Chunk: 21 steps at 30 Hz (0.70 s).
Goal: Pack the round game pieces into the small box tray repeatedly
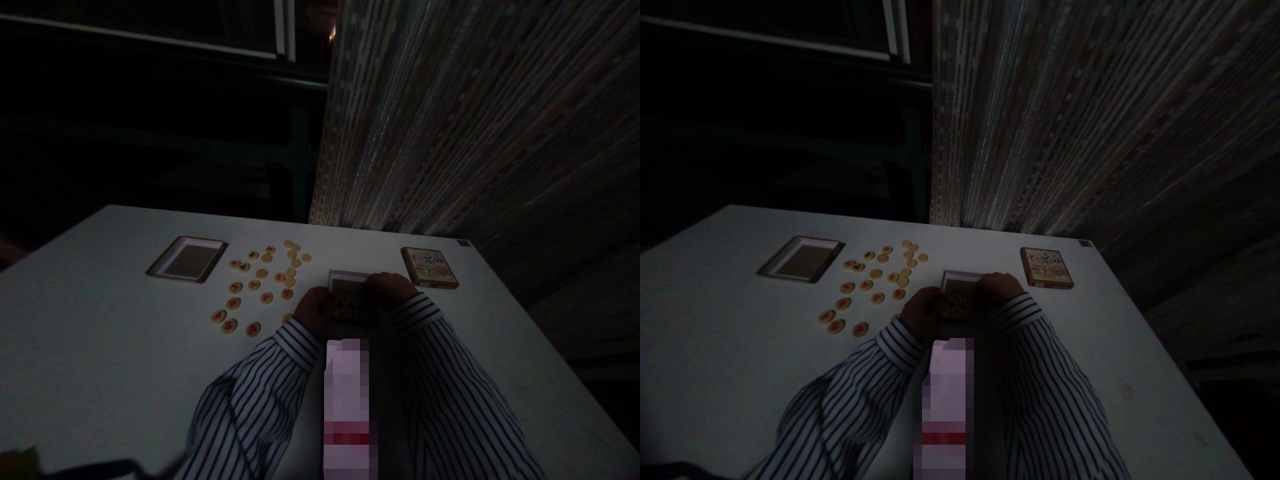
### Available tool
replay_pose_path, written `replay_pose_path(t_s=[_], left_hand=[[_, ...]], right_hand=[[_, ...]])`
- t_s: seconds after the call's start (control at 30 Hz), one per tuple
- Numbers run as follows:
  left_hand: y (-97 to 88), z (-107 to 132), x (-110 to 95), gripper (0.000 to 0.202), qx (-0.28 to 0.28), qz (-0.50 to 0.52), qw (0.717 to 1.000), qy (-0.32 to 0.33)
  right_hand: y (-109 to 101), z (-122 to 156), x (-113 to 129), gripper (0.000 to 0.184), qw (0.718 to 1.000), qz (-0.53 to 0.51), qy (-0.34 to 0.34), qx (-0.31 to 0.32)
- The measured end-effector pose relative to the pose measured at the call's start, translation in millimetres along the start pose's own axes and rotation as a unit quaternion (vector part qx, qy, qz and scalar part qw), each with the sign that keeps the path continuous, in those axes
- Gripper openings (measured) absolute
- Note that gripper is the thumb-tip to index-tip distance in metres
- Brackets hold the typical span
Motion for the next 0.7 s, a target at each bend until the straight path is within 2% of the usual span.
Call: replay_pose_path(t_s=[0.7], left_hand=[[4.5, 0.2, 4.7, 0.017, -0.011, 0.001, 1.000, -0.001]], right_hand=[[-6.3, 6.5, 3.6, 0.029, 1.000, -0.005, 0.006, 0.008]])
Point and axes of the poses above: each hand's wrist, its own z-axis away from the middle knuckle, its own y-axis out of the palm, x = y × z, the point moved 4 cm from there along -z, towards the middle knuckle, and after that the axes turned 13 degrees about x, right-handed, at the moved point
